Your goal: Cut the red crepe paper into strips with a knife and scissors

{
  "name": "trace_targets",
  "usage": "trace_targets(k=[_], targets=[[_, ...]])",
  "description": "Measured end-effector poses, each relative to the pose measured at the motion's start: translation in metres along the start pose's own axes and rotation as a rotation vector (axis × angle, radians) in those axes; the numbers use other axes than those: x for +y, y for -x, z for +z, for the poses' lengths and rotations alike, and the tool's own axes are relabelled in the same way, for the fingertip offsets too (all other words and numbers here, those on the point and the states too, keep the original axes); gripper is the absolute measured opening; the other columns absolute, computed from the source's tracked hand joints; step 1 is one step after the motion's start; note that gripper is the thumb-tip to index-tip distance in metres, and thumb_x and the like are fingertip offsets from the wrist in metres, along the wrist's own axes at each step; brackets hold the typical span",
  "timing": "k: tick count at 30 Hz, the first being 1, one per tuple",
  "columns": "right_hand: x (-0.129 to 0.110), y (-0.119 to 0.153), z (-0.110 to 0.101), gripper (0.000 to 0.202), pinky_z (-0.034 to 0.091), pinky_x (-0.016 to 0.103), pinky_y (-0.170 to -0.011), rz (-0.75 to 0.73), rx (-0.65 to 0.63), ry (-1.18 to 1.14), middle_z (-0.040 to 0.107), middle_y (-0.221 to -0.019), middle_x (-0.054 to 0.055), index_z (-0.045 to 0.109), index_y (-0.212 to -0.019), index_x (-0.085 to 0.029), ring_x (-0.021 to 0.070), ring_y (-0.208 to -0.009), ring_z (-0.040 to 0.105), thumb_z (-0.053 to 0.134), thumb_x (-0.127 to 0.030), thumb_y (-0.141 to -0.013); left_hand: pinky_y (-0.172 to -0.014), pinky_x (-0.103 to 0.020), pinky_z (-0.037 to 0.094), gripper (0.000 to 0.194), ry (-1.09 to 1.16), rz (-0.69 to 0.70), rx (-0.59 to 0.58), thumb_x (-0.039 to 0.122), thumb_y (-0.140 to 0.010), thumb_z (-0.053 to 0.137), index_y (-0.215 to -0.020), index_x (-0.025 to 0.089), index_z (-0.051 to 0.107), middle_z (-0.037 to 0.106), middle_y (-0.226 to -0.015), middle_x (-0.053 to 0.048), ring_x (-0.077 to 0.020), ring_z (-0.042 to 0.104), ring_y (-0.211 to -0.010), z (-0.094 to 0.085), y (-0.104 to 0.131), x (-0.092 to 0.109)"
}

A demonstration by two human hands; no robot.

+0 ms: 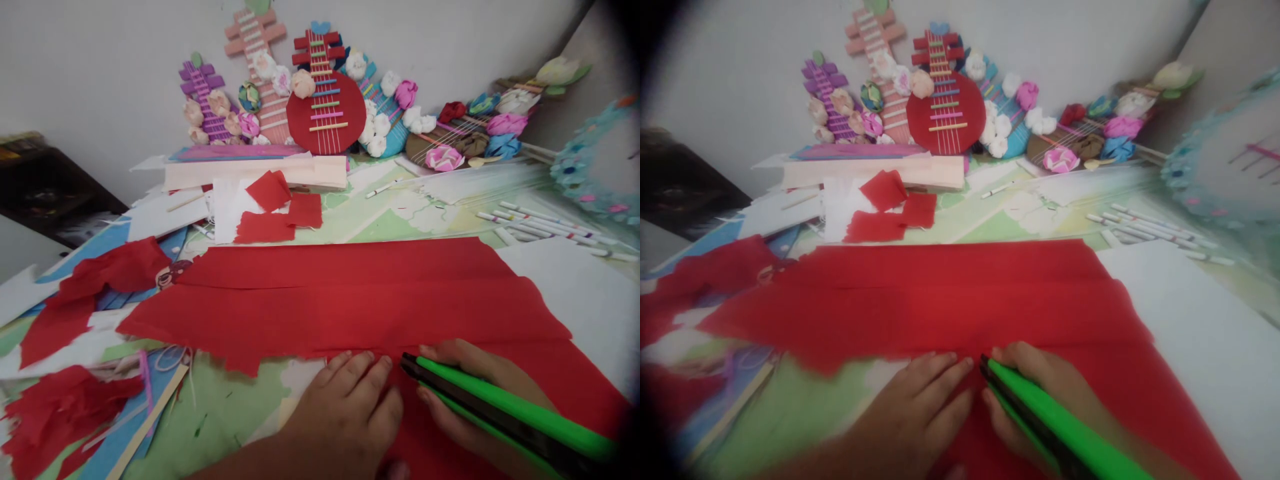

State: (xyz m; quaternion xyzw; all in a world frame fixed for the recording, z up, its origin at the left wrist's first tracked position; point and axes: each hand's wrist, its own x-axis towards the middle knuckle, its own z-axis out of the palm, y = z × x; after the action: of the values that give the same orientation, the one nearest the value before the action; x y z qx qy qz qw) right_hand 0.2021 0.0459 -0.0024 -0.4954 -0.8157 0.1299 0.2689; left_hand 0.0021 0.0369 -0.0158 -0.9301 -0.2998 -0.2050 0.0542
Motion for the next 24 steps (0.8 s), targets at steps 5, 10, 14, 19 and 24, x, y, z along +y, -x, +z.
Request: trace_targets(k=[5, 10, 14, 19, 24], targets=[[-0.002, -0.003, -0.001, 0.009, 0.048, 0.016, -0.041, -0.011, -0.003, 0.014, 0.066, -0.063, -0.001, 0.048, -0.069, -0.024, 0.0123, -0.052, 0.064, 0.047, -0.015, -0.071, -0.089, -0.038, 0.041, 0.051, -0.005, -0.023, -0.028, 0.044, -0.084, 0.033, -0.118, 0.011, 0.051, 0.056, -0.119, -0.01, -0.026, 0.051, -0.104, 0.009, 0.005, 0.003], [0.001, -0.001, 0.002, 0.007, 0.048, 0.016, -0.04, -0.005, -0.007, 0.013, 0.066, -0.062, 0.0, 0.047, -0.068, -0.024, 0.0131, -0.052, 0.064, 0.046, -0.018, -0.072, -0.092, -0.038, 0.037, 0.057, -0.025, -0.036, -0.087, 0.049, -0.083, 0.035, -0.124, 0.011, 0.045, 0.054, -0.122, -0.01, -0.0262, 0.046, -0.109, 0.017, 0.009, 0.006], [0.001, -0.001, 0.002, 0.008, 0.047, 0.016, -0.04, 0.001, -0.002, -0.007, 0.065, -0.062, -0.001, 0.046, -0.069, -0.023, 0.0123, -0.051, 0.064, 0.047, -0.016, -0.072, -0.092, -0.037, 0.035, 0.059, -0.031, -0.029, -0.104, 0.052, -0.082, 0.036, -0.124, 0.011, 0.045, 0.054, -0.122, -0.01, -0.026, 0.045, -0.11, 0.015, 0.008, 0.005], [-0.002, -0.005, 0.001, 0.007, 0.047, 0.017, -0.04, 0.028, -0.063, 0.012, 0.065, -0.062, 0.0, 0.047, -0.067, -0.022, 0.0127, -0.051, 0.063, 0.047, -0.017, -0.071, -0.093, -0.037, 0.035, 0.058, -0.031, -0.029, -0.081, 0.052, -0.083, 0.034, -0.123, 0.011, 0.046, 0.054, -0.121, -0.009, -0.0256, 0.045, -0.109, 0.015, 0.007, 0.004], [-0.001, -0.004, -0.001, 0.008, 0.049, 0.018, -0.042, 0.044, -0.091, -0.038, 0.065, -0.061, 0.0, 0.052, -0.066, -0.022, 0.0128, -0.05, 0.062, 0.047, -0.018, -0.071, -0.094, -0.037, 0.034, 0.055, -0.026, -0.032, -0.051, 0.049, -0.087, 0.029, -0.123, 0.011, 0.047, 0.054, -0.121, -0.008, -0.0249, 0.045, -0.108, 0.015, 0.009, 0.004]])
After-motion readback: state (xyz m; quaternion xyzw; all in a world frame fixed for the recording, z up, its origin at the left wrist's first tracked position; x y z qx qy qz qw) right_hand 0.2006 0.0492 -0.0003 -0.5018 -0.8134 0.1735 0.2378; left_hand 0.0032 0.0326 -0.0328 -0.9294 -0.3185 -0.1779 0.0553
